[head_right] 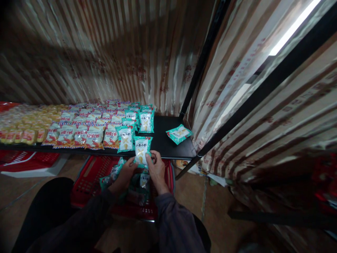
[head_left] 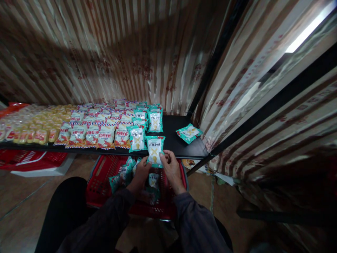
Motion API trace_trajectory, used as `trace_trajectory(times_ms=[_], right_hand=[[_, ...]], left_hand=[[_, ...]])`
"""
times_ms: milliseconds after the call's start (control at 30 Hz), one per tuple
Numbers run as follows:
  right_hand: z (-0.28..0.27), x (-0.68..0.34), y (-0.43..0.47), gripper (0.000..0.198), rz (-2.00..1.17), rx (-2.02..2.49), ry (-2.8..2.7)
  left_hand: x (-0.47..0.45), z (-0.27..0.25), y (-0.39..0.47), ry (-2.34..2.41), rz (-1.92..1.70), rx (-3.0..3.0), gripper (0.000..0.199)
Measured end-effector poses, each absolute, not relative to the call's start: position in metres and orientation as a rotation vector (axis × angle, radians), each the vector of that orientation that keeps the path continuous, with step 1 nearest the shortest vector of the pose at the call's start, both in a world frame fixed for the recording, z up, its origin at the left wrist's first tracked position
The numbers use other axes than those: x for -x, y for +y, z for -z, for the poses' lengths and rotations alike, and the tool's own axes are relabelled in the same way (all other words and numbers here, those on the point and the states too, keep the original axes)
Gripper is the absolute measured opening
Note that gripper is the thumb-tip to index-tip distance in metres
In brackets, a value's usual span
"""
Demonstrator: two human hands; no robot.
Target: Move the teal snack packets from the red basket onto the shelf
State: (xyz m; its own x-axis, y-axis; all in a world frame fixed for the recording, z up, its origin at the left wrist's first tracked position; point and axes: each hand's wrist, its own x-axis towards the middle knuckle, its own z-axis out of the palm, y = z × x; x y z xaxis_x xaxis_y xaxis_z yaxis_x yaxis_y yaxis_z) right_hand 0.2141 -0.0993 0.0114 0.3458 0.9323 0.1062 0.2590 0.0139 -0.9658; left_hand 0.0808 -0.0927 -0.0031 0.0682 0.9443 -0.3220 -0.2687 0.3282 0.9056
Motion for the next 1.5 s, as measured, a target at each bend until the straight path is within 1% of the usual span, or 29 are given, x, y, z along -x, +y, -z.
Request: trace_trajectory(times_ms=[300,567,700,900,1100,1500], right_hand=[[-0.002,-0.221,-0.083,0.047,-0.754,1.397,-1.178],[0.001,-0.228,-0.069,0.044,-0.703,1.433,-1.143],[0.001,-0.23,-0.064,0.044,-0.657,1.438,-1.167],[0.0,-0.237,-0.053,0.046,-0.589,1.48,-1.161],[0.0,-0.24,-0.044,0.045,-0.592,1.506,-1.173],[-0.002,-0.244,-0.029,0.041,-0.563,1.516,-1.285]], left_hand=[[-0.083,-0.016,-0.078,1.171,-1.065,-0.843,0.038],[-0.087,-0.022,-0.071,1.24,-1.036,-0.939,0.033],[-0.088,-0.019,-0.07,1.298,-1.048,-1.007,0.037],[-0.091,-0.021,-0.073,1.329,-1.097,-1.099,0.048],[-0.097,-0.018,-0.071,1.3,-1.166,-1.231,0.038],[-0.109,-0.011,-0.062,1.362,-1.234,-1.431,0.039]])
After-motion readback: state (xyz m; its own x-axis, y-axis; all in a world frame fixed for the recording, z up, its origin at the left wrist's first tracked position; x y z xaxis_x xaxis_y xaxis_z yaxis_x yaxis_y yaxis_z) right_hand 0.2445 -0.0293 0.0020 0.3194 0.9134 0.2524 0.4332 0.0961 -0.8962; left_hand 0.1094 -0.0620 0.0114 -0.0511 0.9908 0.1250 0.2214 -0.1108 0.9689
